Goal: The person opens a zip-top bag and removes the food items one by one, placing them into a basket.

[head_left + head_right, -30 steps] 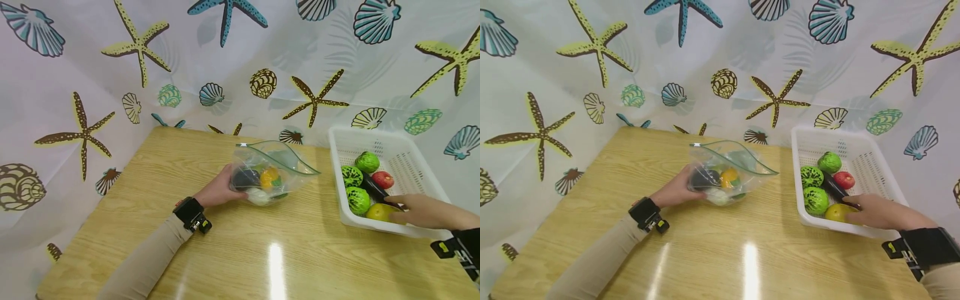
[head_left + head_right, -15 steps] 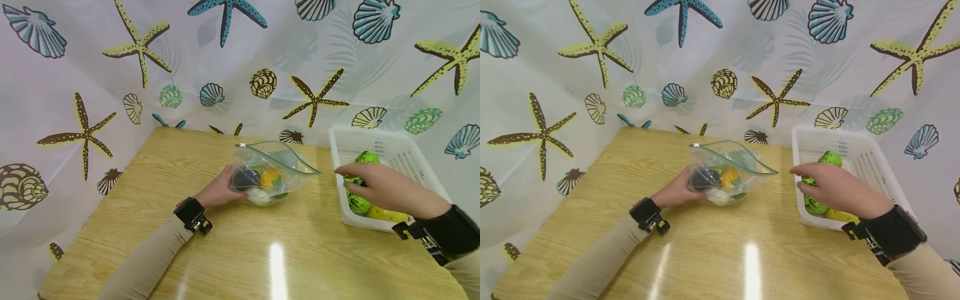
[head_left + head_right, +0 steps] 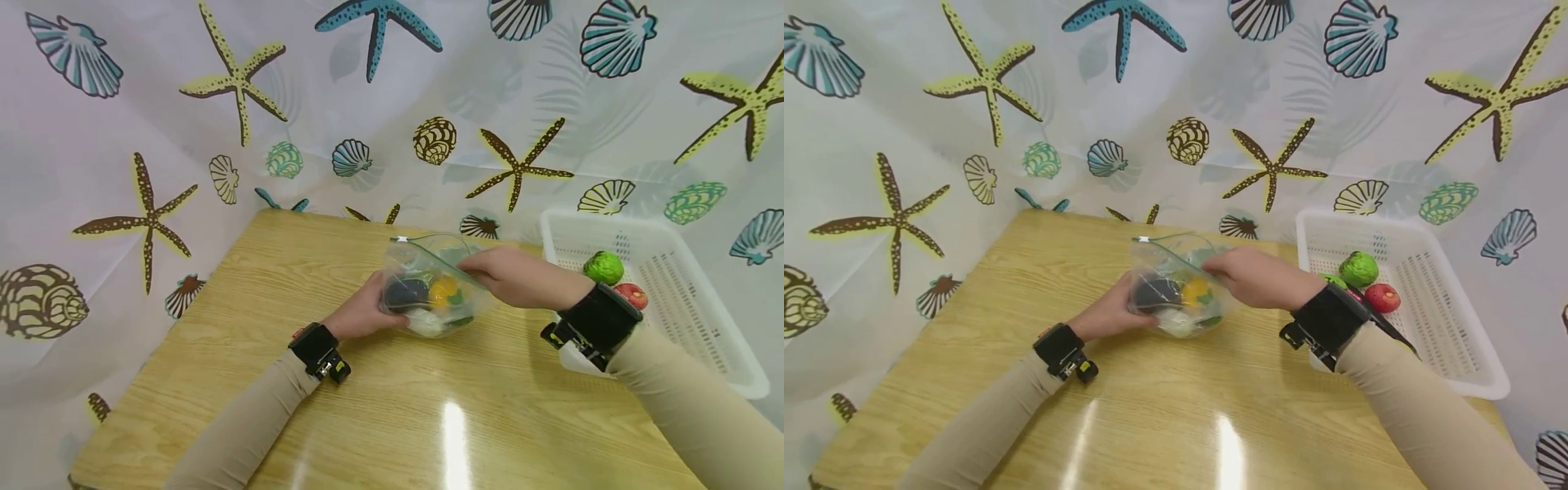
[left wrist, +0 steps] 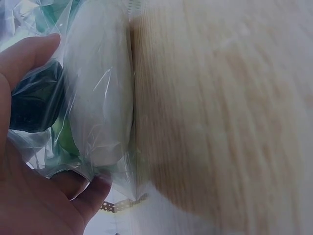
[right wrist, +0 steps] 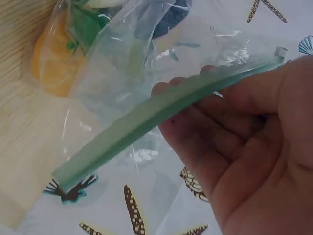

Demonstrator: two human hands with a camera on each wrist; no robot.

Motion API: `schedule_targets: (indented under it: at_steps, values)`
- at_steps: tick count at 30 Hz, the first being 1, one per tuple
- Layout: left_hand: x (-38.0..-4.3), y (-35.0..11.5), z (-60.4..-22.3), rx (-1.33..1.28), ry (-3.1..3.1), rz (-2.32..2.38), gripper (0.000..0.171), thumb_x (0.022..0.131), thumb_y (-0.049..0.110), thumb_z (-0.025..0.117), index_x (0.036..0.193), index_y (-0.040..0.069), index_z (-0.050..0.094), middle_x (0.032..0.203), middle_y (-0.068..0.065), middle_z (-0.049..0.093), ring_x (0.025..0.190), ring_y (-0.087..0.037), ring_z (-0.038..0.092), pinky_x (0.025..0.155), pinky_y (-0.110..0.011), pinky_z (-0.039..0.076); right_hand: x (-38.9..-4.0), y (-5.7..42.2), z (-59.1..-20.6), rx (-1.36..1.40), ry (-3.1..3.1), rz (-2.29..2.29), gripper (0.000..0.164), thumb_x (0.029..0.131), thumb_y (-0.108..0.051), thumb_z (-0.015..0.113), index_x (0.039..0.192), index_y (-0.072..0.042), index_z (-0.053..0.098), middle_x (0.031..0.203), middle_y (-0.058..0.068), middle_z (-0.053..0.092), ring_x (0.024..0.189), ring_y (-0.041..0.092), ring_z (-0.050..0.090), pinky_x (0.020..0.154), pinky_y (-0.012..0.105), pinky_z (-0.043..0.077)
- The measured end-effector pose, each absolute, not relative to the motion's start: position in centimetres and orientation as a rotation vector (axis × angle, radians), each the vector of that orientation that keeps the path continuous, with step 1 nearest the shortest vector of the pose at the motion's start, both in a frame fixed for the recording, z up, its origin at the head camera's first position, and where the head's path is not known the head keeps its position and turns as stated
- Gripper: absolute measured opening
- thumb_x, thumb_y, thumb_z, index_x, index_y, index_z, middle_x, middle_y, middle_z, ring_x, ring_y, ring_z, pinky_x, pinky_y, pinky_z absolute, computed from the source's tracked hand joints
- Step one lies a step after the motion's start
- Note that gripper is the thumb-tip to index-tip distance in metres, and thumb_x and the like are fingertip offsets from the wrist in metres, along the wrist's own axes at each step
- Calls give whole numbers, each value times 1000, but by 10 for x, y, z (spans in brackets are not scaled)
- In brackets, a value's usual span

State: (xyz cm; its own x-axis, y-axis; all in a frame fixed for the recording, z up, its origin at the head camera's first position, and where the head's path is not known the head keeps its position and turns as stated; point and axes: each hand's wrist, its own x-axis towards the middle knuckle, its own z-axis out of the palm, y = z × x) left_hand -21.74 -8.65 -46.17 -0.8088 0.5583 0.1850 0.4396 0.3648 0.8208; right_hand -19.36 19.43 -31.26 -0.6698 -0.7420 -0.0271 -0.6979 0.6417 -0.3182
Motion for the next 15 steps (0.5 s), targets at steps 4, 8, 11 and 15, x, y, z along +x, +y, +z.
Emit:
schedule_targets:
  at_steps: [4, 8, 11, 15]
  values:
    - [-223, -87, -467, 930, 2493, 1413, 87, 73, 28, 82, 144, 21, 33, 142, -8, 31, 124, -16, 31, 103, -50, 34, -203, 180, -322, -1218, 2669, -371, 23, 98, -10, 51, 117, -11, 64, 103, 4, 67, 92, 12, 58, 78, 38, 52]
    - [-224, -87, -468, 924, 2506, 1376, 90, 72, 33, 82, 145, 26, 31, 142, -3, 31, 124, -11, 29, 104, -47, 33, -211, 168, -334, -1222, 2663, -285, 30, 94, -13, 58, 124, -11, 60, 111, 4, 65, 97, 14, 56, 79, 37, 53]
    - [-223, -87, -467, 932, 2509, 1365, 92, 72, 34, 82, 146, 26, 29, 142, -3, 31, 123, -12, 30, 104, -49, 33, -215, 159, -340, -1213, 2651, -227, 46, 90, -14, 63, 134, -7, 52, 124, 11, 59, 109, 21, 52, 89, 41, 50]
    - [-223, -89, -467, 933, 2514, 1348, 91, 72, 35, 82, 146, 27, 30, 142, -2, 31, 123, -12, 30, 104, -48, 34, -217, 150, -346, -1209, 2615, -190, 58, 86, -16, 67, 139, -5, 46, 134, 14, 51, 119, 25, 45, 97, 43, 45]
